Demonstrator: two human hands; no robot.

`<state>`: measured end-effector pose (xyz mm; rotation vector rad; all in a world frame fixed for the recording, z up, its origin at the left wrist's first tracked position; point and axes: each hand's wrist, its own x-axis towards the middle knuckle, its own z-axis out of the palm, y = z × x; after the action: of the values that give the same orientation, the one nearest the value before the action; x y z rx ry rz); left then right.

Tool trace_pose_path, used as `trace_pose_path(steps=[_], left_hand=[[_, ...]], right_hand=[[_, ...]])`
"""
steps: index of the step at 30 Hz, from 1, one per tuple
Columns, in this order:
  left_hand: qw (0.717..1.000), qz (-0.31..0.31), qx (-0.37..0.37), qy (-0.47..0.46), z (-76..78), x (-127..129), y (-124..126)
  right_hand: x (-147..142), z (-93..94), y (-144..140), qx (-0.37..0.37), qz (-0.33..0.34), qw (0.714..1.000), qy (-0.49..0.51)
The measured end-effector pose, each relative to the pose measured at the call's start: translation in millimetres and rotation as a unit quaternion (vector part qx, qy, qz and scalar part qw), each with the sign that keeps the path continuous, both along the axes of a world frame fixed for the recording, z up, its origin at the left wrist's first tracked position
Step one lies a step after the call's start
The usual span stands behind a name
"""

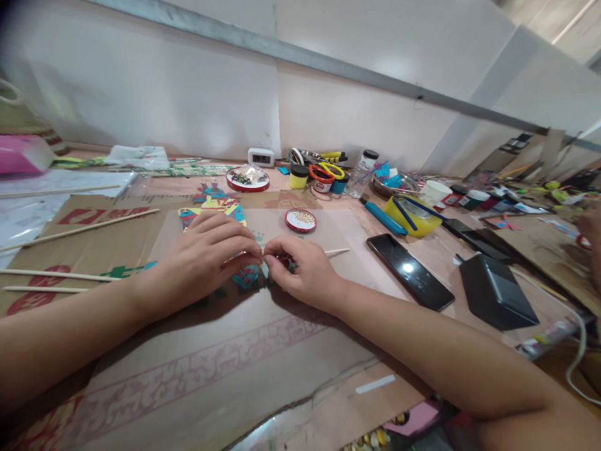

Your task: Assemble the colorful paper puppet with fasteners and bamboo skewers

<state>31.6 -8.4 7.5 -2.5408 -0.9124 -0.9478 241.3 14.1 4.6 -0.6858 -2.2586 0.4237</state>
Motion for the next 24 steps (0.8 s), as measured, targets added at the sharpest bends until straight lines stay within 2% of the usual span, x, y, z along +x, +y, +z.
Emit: trace_pose_path(steps=[13, 24], left_hand=[[0.994, -0.012, 0.105, 0.034, 4.8, -5.4, -2.5], [0.987, -0.033, 0.142, 0.074, 12.9, -8.3, -8.3]], right_hand=[[-1.5, 2.8, -6.1, -0.047, -0.001, 0.999, 0.013], [-2.3, 1.9, -7.3, -0.074, -0.001, 0.997, 0.013]])
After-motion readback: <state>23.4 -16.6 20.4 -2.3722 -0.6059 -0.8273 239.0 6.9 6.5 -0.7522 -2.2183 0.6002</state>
